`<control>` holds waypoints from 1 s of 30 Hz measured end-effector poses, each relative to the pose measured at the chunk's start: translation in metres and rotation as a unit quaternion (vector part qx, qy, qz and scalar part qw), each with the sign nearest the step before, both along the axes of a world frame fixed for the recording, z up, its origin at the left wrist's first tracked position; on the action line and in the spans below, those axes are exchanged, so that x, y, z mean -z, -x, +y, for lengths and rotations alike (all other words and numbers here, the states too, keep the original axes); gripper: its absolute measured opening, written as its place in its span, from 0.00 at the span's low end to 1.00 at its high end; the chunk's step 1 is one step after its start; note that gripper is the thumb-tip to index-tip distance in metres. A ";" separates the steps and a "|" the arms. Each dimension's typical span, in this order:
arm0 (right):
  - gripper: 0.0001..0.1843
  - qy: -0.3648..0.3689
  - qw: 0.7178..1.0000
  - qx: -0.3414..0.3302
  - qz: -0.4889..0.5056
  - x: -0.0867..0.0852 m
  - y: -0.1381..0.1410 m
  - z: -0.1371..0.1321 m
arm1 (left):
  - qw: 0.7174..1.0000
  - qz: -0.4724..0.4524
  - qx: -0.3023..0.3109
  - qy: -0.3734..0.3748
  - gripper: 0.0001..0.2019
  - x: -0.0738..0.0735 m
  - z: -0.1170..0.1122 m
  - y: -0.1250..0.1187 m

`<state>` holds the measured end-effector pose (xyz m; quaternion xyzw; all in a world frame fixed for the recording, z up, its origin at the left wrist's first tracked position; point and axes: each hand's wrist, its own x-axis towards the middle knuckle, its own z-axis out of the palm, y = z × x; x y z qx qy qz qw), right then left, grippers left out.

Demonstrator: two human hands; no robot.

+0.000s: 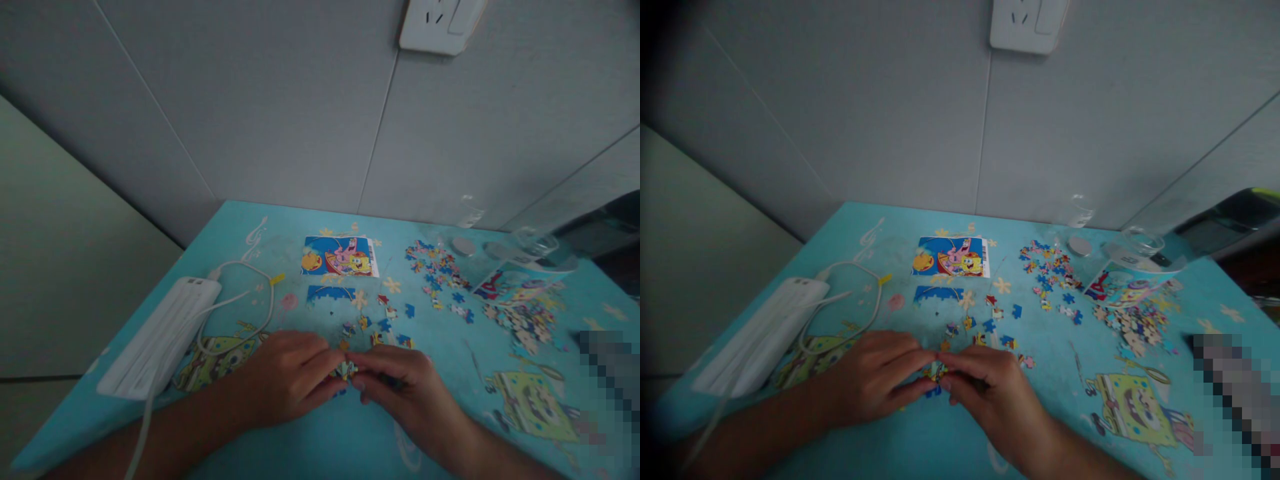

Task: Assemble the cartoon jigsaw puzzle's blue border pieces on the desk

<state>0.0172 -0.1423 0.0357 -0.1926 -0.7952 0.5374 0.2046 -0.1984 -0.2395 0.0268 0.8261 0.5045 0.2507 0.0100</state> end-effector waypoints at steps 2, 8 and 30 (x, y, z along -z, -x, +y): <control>0.17 -0.034 0.999 0.004 -0.005 0.000 -0.002 0.001 | 1.000 0.008 -0.008 -0.014 0.11 -0.001 0.000 0.001; 0.16 -0.163 0.985 0.051 -0.012 0.001 -0.015 0.021 | 0.995 0.068 -0.066 -0.042 0.10 -0.005 0.008 0.027; 0.18 -0.246 0.969 0.014 -0.030 0.003 -0.028 0.034 | 0.978 0.143 -0.135 0.070 0.12 0.001 0.019 0.057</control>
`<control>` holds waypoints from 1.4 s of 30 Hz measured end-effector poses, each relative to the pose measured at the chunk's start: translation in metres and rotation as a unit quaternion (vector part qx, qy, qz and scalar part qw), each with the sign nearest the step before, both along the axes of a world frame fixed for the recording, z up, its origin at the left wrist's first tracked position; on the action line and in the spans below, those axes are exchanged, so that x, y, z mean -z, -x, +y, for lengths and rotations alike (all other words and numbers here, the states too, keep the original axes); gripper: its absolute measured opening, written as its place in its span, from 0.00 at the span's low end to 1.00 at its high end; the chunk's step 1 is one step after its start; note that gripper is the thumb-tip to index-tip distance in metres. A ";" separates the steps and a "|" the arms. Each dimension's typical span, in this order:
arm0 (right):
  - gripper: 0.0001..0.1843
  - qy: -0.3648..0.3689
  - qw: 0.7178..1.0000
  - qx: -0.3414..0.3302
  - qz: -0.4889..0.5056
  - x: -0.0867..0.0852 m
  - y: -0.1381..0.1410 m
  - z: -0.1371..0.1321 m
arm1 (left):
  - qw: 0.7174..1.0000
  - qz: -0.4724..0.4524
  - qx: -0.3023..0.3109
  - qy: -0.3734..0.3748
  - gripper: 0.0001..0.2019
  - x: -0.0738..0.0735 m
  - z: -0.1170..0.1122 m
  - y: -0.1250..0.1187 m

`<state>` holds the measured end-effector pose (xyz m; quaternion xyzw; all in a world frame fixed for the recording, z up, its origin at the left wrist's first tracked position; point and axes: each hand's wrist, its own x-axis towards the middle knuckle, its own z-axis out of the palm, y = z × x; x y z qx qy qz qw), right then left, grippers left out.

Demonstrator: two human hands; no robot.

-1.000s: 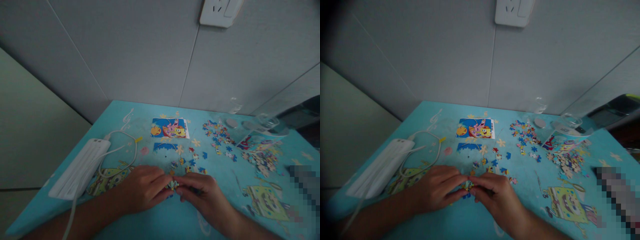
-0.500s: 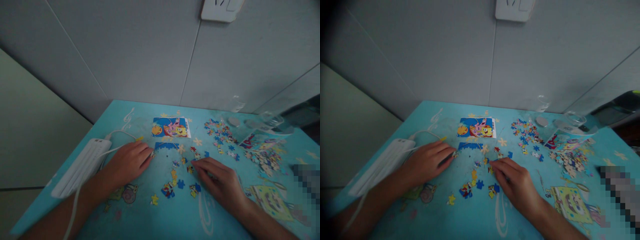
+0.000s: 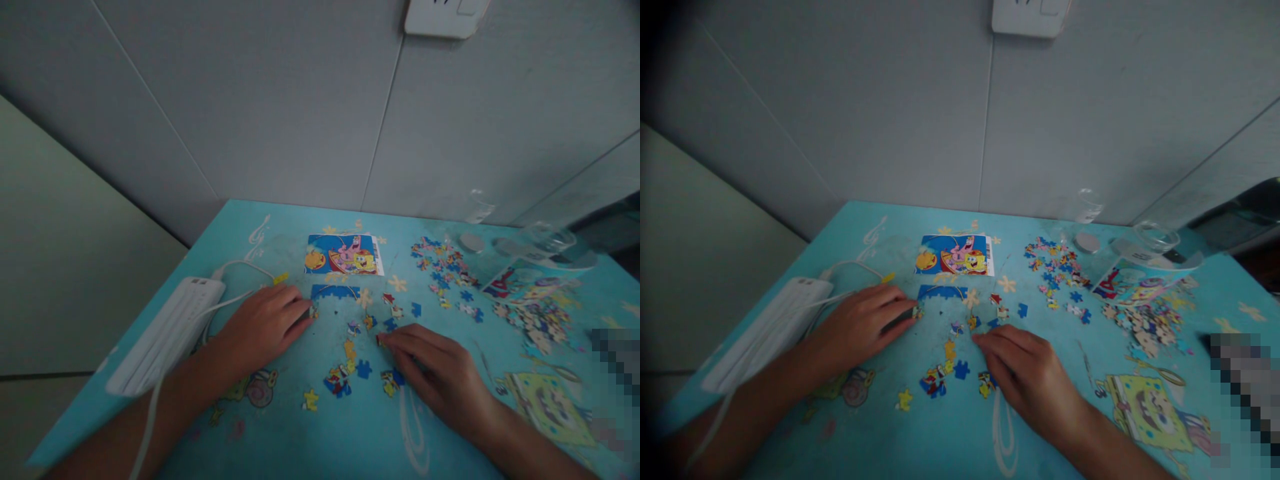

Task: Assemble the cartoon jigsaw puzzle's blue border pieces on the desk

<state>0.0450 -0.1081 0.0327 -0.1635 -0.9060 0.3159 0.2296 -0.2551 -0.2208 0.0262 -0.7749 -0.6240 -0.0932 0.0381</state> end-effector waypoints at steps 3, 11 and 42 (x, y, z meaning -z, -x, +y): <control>0.18 -0.003 1.000 -0.001 -0.002 0.000 0.000 0.000 | 1.000 -0.006 0.003 -0.003 0.12 0.001 0.000 0.001; 0.18 -0.007 1.000 -0.005 -0.007 0.001 -0.001 0.000 | 1.000 -0.015 0.012 -0.021 0.13 0.002 0.001 0.000; 0.14 -0.009 0.981 0.088 -0.174 -0.029 -0.024 0.038 | 0.978 -0.121 0.155 -0.064 0.05 0.001 -0.004 -0.030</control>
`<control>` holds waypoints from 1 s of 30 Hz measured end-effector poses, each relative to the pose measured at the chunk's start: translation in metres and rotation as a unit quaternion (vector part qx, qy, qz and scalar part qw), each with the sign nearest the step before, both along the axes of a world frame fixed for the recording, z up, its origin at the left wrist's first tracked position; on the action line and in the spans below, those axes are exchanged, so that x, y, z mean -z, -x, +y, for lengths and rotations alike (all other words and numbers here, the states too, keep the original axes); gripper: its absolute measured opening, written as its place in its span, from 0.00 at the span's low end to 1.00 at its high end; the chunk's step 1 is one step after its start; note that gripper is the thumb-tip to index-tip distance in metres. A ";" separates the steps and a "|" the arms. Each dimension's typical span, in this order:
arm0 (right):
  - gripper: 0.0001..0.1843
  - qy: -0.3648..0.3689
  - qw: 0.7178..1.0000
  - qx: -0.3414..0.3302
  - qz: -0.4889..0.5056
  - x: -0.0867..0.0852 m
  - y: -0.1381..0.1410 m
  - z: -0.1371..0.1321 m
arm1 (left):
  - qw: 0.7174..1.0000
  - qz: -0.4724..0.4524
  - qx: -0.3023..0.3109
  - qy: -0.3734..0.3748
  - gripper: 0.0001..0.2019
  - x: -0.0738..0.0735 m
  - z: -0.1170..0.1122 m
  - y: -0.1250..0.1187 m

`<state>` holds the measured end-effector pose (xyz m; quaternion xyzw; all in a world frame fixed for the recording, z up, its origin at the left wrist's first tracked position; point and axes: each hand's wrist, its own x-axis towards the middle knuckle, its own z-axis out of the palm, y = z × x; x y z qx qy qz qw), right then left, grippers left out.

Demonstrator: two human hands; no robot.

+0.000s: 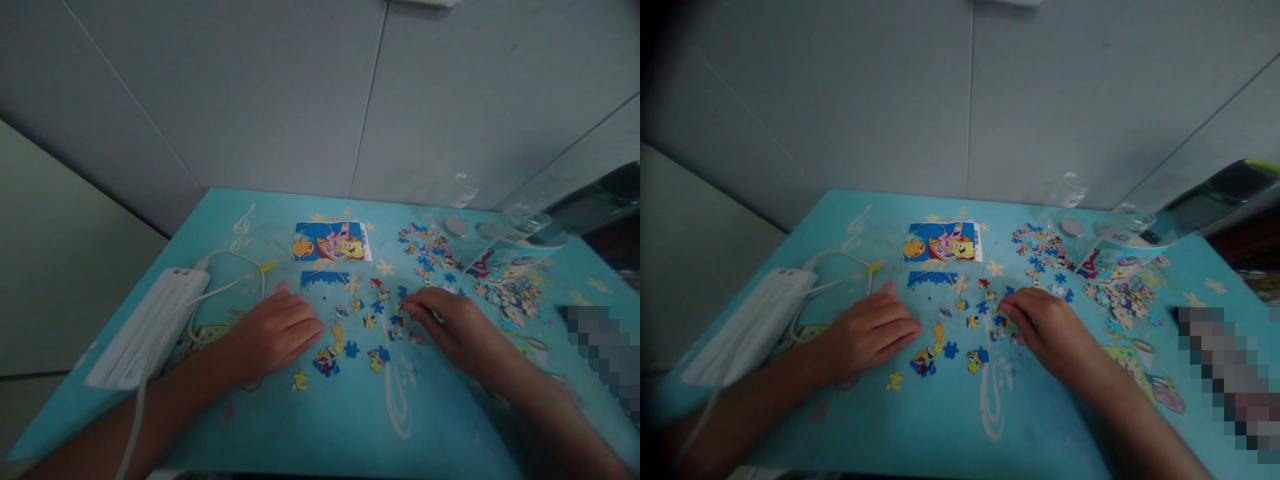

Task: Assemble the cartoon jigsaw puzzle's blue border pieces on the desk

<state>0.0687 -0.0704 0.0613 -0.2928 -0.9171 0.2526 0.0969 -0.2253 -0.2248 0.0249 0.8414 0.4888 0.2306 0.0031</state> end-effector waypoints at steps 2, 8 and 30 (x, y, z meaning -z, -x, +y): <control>0.14 -0.029 0.998 0.034 -0.052 0.003 -0.008 0.011 | 1.000 0.009 0.000 -0.002 0.06 0.000 -0.001 0.000; 0.11 -0.022 0.989 0.040 -0.141 0.010 -0.017 0.022 | 1.000 0.019 0.001 0.004 0.06 0.004 -0.002 0.006; 0.07 0.047 0.994 -0.094 0.019 0.029 0.033 -0.053 | 0.999 0.037 0.014 0.000 0.07 0.003 -0.003 -0.002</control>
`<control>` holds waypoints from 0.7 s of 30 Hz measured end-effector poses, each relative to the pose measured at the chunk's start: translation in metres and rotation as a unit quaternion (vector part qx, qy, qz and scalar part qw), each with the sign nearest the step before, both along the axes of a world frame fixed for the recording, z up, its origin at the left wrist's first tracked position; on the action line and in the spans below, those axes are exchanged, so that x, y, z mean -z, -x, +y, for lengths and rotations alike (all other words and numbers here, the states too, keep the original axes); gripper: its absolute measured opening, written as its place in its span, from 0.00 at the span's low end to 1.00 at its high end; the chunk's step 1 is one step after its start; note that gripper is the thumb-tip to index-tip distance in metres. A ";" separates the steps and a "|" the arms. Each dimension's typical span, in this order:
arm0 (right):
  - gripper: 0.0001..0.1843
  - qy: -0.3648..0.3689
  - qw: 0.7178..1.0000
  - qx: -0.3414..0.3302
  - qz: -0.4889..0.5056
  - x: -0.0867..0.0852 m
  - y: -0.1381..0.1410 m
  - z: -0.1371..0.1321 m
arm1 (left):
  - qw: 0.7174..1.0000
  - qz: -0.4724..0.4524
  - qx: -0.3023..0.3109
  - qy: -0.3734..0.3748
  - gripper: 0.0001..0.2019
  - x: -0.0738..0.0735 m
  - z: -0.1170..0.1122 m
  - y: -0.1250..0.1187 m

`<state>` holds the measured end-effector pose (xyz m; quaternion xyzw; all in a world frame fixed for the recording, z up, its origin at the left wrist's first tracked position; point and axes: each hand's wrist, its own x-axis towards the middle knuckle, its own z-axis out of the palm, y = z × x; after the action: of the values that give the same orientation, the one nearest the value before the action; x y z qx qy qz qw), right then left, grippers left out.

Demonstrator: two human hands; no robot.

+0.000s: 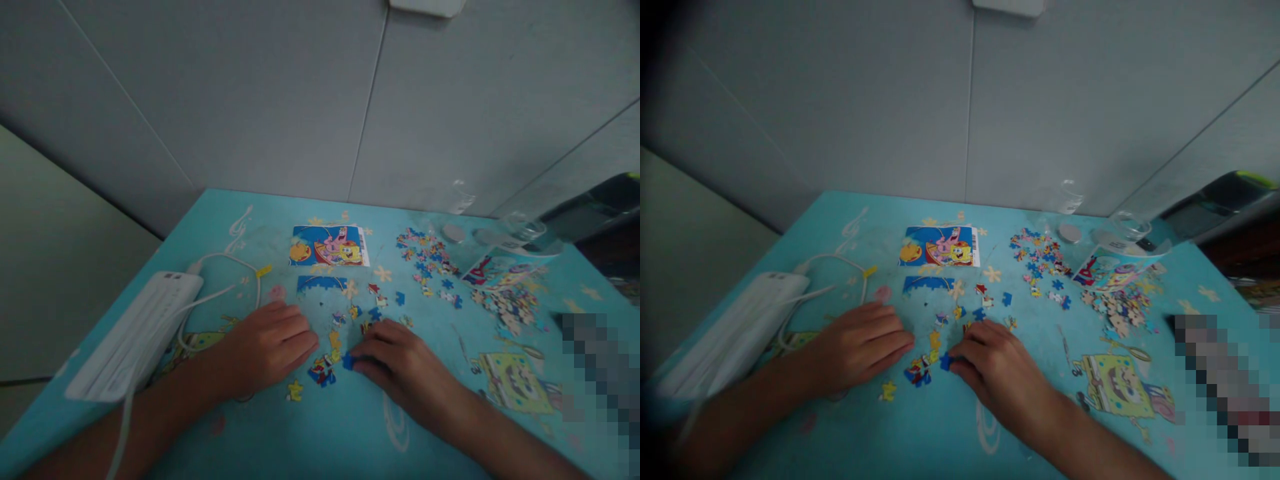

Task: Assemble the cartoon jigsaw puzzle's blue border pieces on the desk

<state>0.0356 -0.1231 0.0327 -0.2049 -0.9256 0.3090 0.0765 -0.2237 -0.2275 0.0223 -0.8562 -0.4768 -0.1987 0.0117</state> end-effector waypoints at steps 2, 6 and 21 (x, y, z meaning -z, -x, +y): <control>0.06 0.017 1.000 0.004 0.013 -0.001 0.000 0.000 | 1.000 0.002 0.003 0.003 0.07 0.000 -0.001 -0.001; 0.04 0.064 0.997 0.013 0.039 -0.003 0.001 -0.001 | 1.000 0.006 0.011 0.004 0.08 -0.003 -0.002 -0.006; 0.04 0.143 0.978 0.016 0.153 -0.007 0.013 -0.017 | 0.974 -0.162 0.021 0.159 0.08 -0.008 -0.010 -0.028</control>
<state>0.0226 -0.1404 0.0400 -0.1789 -0.8458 0.4644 0.1921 -0.1956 -0.2370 0.0305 -0.8134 -0.4798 -0.2563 -0.2061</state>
